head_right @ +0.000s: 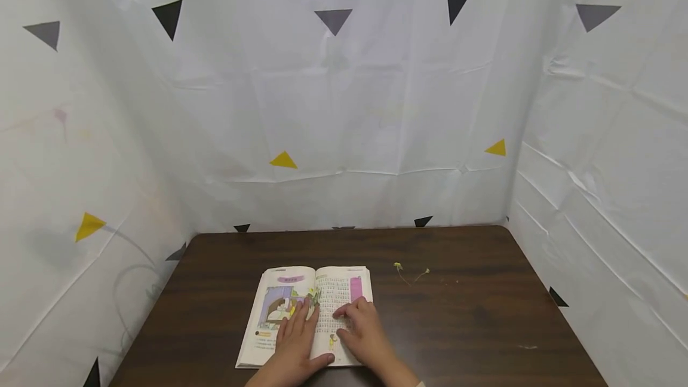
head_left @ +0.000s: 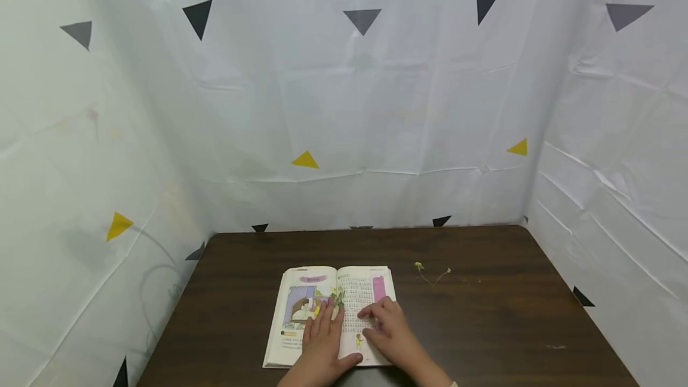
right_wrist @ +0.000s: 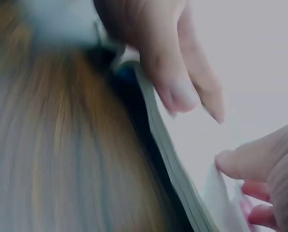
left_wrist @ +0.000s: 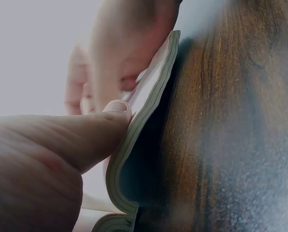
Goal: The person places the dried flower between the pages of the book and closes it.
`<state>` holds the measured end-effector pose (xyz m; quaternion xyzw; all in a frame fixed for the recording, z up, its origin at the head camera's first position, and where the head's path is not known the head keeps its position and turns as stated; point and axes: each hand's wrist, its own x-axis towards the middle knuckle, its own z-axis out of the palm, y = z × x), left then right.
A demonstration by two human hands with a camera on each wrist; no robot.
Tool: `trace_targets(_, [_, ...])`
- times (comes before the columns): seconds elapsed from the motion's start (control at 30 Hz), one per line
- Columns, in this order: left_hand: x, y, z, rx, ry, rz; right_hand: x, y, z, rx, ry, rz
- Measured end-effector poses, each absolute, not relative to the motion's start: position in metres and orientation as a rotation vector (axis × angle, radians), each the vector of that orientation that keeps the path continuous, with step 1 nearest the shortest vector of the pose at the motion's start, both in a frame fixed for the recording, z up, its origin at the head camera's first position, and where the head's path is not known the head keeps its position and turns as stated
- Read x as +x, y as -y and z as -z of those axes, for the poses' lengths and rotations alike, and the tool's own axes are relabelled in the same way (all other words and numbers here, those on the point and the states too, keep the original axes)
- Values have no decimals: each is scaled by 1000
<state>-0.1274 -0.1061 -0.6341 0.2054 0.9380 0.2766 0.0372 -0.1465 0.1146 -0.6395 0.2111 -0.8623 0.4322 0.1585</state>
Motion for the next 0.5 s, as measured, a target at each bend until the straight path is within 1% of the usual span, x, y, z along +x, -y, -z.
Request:
trace_targets(0.23, [-126,107,635,626,-2889,-823,-128,-156,634,732,2569,-1092])
trace_targets(0.4, [-127,106,631,615,-2893,-839,-120,-186,629,783,2678,-1156])
trace_targets(0.5, [-125,104,635,619,-2891,-863,-118,-200,634,807,2773,-1249])
